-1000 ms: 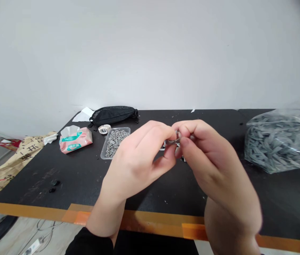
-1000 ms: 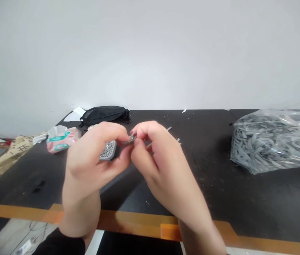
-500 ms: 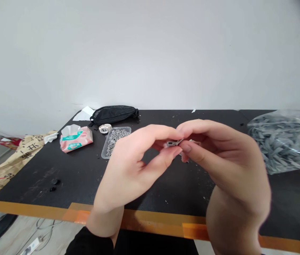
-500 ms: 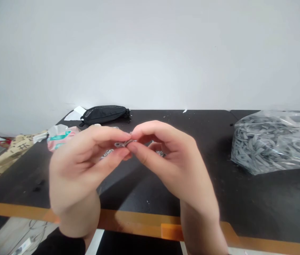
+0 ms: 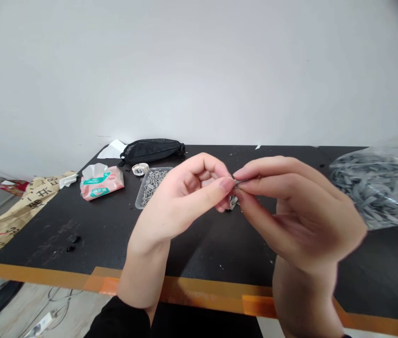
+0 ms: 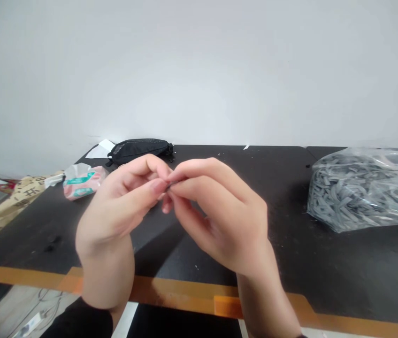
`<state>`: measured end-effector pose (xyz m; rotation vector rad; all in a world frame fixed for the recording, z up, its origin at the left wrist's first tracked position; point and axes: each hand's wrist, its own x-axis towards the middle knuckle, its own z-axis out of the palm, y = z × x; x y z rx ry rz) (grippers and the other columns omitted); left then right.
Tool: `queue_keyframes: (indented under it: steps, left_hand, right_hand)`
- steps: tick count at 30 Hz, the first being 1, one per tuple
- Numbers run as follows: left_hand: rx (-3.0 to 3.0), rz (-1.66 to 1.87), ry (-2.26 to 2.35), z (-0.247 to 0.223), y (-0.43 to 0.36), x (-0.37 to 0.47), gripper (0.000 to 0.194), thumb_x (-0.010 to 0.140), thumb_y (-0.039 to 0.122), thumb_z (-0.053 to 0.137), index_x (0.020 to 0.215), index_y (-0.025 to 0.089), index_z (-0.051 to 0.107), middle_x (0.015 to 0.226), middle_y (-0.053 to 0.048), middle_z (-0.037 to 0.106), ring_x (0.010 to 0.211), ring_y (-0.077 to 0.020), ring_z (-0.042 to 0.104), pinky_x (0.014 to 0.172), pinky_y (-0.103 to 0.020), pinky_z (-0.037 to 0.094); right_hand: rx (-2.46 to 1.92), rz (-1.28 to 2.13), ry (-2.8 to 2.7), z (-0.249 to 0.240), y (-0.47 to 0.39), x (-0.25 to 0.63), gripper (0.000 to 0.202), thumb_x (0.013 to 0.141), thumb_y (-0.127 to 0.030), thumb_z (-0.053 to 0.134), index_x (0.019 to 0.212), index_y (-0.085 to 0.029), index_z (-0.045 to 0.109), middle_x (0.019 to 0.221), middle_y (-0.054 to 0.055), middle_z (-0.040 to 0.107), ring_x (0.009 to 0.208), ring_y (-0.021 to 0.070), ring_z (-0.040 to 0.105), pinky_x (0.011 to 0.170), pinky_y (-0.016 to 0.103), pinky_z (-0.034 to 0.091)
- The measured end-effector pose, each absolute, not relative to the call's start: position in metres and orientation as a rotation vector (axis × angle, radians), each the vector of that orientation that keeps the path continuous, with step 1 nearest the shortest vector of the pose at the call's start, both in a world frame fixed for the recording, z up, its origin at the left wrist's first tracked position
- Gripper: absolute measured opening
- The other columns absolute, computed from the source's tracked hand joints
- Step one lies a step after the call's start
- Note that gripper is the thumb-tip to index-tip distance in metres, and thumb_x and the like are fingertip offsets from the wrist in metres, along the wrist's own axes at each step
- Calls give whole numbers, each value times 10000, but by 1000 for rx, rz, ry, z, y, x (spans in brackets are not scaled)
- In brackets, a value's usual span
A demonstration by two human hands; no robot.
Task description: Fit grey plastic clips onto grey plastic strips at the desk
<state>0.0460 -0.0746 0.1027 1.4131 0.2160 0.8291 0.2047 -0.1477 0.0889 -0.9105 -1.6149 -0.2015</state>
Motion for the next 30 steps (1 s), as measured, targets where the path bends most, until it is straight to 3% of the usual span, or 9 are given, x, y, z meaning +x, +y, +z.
queue_keyframes:
  steps: [7,11,15,24,30]
  left_hand:
    - [1898,502,232,109,-76,32,500,1042,632,443,842,186,548,753,-4,589,684,-124,578,642,-251,489]
    - [1841,529,258,105,-82,40,498,1095,547,366,773,195,511,673,22,574,578,-92,529,557,-227,436]
    - [1815,688,303,102,-88,52,527,1118,463,350,693,193,508,590,35,548,556,-80,528,577,-212,434]
    - [1737,820,376,97,-96,63,583,1097,533,373,654,187,525,534,17,551,517,-87,546,503,-202,437]
    - [1611,812,371,92,-95,64,586,1084,556,389,645,196,537,533,0,565,484,-112,529,453,-241,406]
  right_hand:
    - [-802,-74,-1796,98,-152,212,218,899,-14,675,845,-224,647,935,9,757,842,144,708,745,293,626]
    - [-820,36,-1673,97,-154,208,258,870,7,624,806,-243,605,903,8,743,767,145,710,643,284,606]
    - [-823,124,-1564,92,-151,207,260,837,-2,611,768,-248,563,901,5,737,698,156,727,614,316,607]
    - [-883,192,-1502,90,-154,208,252,900,-53,613,784,-272,566,948,-19,764,681,146,741,602,313,598]
    - [-891,158,-1558,89,-154,213,236,927,-73,630,879,-304,636,1043,-12,782,883,193,760,699,358,625]
